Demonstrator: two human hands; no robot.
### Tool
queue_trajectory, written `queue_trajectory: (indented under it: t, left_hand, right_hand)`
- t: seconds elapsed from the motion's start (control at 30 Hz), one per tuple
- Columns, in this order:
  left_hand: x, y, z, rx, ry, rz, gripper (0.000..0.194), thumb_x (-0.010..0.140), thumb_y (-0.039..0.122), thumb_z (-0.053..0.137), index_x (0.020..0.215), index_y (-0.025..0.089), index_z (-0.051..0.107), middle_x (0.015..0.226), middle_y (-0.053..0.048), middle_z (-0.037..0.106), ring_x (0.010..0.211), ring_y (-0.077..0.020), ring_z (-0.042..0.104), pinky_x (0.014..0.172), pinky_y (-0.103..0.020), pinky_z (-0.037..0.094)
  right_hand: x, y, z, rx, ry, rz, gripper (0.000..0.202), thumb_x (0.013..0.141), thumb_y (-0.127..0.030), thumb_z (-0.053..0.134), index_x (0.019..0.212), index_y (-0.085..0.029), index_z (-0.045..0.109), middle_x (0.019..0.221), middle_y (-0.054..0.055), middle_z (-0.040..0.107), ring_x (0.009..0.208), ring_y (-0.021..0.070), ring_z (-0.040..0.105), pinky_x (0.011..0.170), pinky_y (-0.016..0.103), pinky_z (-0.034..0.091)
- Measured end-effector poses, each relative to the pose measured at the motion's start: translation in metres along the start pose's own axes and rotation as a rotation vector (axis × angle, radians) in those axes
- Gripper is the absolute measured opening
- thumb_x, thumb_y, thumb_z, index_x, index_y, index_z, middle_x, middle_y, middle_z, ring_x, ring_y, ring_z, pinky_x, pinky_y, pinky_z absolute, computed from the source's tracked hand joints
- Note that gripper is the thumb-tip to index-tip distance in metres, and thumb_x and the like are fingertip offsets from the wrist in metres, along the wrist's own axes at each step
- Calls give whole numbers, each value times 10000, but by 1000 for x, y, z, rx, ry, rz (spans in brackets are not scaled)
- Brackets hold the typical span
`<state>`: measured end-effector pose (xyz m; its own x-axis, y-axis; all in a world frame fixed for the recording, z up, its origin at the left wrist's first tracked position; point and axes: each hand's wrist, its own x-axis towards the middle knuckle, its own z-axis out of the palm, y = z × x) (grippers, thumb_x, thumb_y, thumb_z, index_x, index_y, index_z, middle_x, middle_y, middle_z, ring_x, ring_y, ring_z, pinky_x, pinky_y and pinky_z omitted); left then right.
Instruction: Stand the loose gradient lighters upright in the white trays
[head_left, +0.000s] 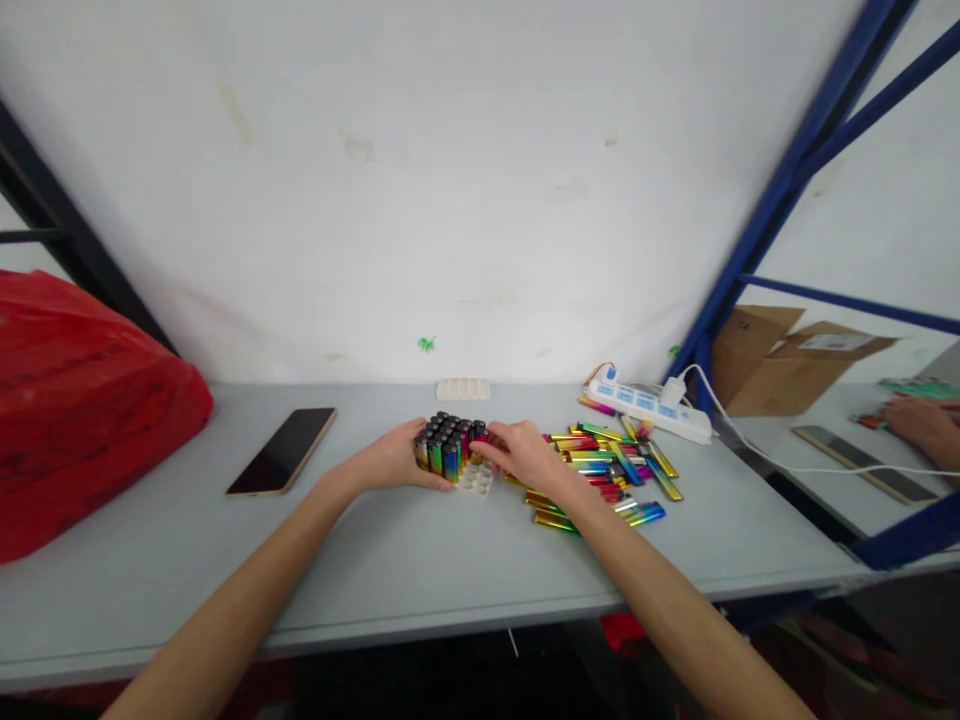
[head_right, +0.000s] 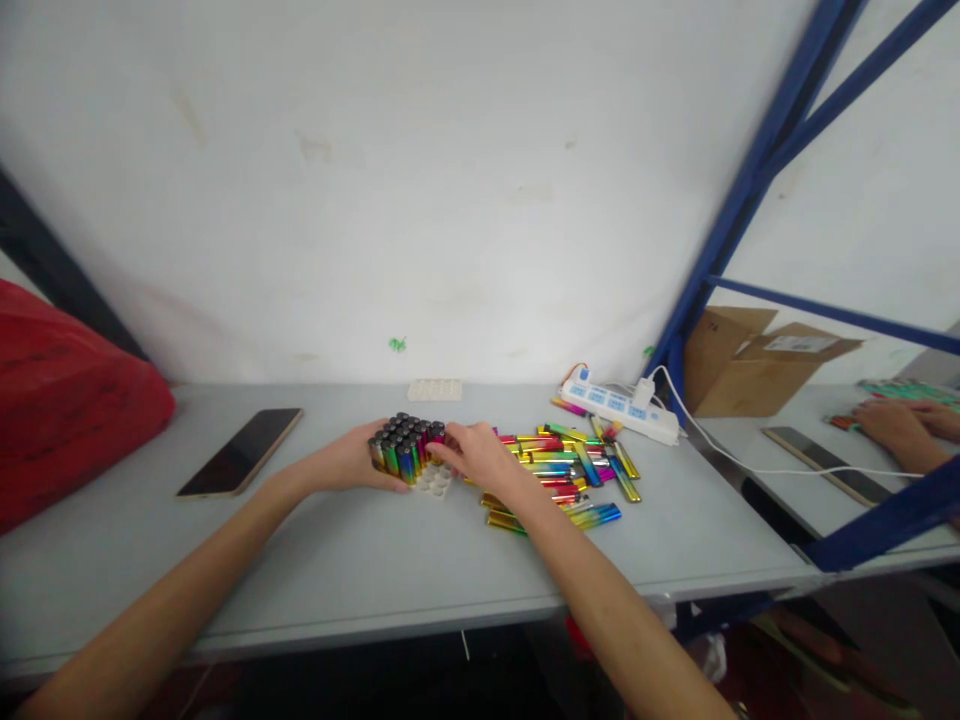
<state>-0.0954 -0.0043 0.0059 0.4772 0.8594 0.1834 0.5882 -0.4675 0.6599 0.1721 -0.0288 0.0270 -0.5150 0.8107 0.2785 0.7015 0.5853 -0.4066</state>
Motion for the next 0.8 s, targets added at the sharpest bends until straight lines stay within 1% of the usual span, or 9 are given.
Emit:
queue_trajectory:
  t: [0.13,0.3,0.37,0.47,0.53,0.6,0.67,0.73,0.8]
  left_hand:
    - [0,0,0,11,-23,10,822,492,562,939,1208,233,706,1154,-62,765,1086,-348,700,974,-418,562]
    - [1,-2,0,-22,-8,14,830,474,554,943,1205,235,712,1144,-61,770,1085,-347,706,975,-421,564]
    - [1,-3,1,-29,-5,13,830,473,542,947,1209,238,710,1151,-61,769,1086,-345,706,981,-421,565]
    - [2,-7,2,-41,-3,22,834,473,541,944,1215,243,707,1159,-57,768,1092,-347,704,984,-423,569]
    - [2,-8,2,-52,-1,23,843,475,551,939,1223,242,703,1161,-58,768,1093,-354,706,980,-432,573]
    - [2,-9,3,-59,-3,16,849,472,554,937,1226,240,702,1159,-60,768,1092,-359,707,980,-441,573]
    - [1,-9,3,-65,-5,11,854,467,550,939,1225,236,702,1161,-62,766,1091,-359,706,984,-445,569]
    - [1,-9,3,-68,-12,6,855,467,547,941,1223,228,701,1168,-68,763,1087,-354,706,988,-444,566]
    - [1,-8,3,-75,-15,-3,855,467,543,945,1221,221,700,1169,-74,762,1082,-349,705,987,-439,564]
  right_hand:
    - [1,5,-3,-151,20,-67,384,1038,-505,559,874,-173,657,824,70,729,717,168,635,641,261,338]
    - [0,5,-5,-270,-26,-61,422,1060,-533,482,956,-176,682,889,98,753,743,197,658,637,282,335]
    - [1,3,-3,-285,-44,-36,457,1039,-579,492,938,-183,695,888,102,759,732,203,658,624,287,329]
    - [1,5,-7,-209,-63,-18,505,1016,-629,499,840,-199,697,804,69,742,695,187,638,625,281,333]
    - [1,15,-14,-130,7,-4,526,1065,-581,424,817,-201,688,760,48,719,695,175,627,662,277,357]
    - [0,30,-21,-75,117,23,515,1111,-482,350,860,-191,693,785,49,712,739,173,633,729,278,391]
    - [0,47,-22,-65,164,45,402,1103,-407,413,965,-174,711,879,69,719,825,186,645,800,286,422]
    - [0,62,-18,-83,104,44,272,1043,-378,564,1099,-160,718,1019,102,709,933,204,649,881,298,443]
    - [0,71,-10,-118,2,60,284,996,-367,645,1171,-156,719,1096,126,680,1007,221,644,941,312,446]
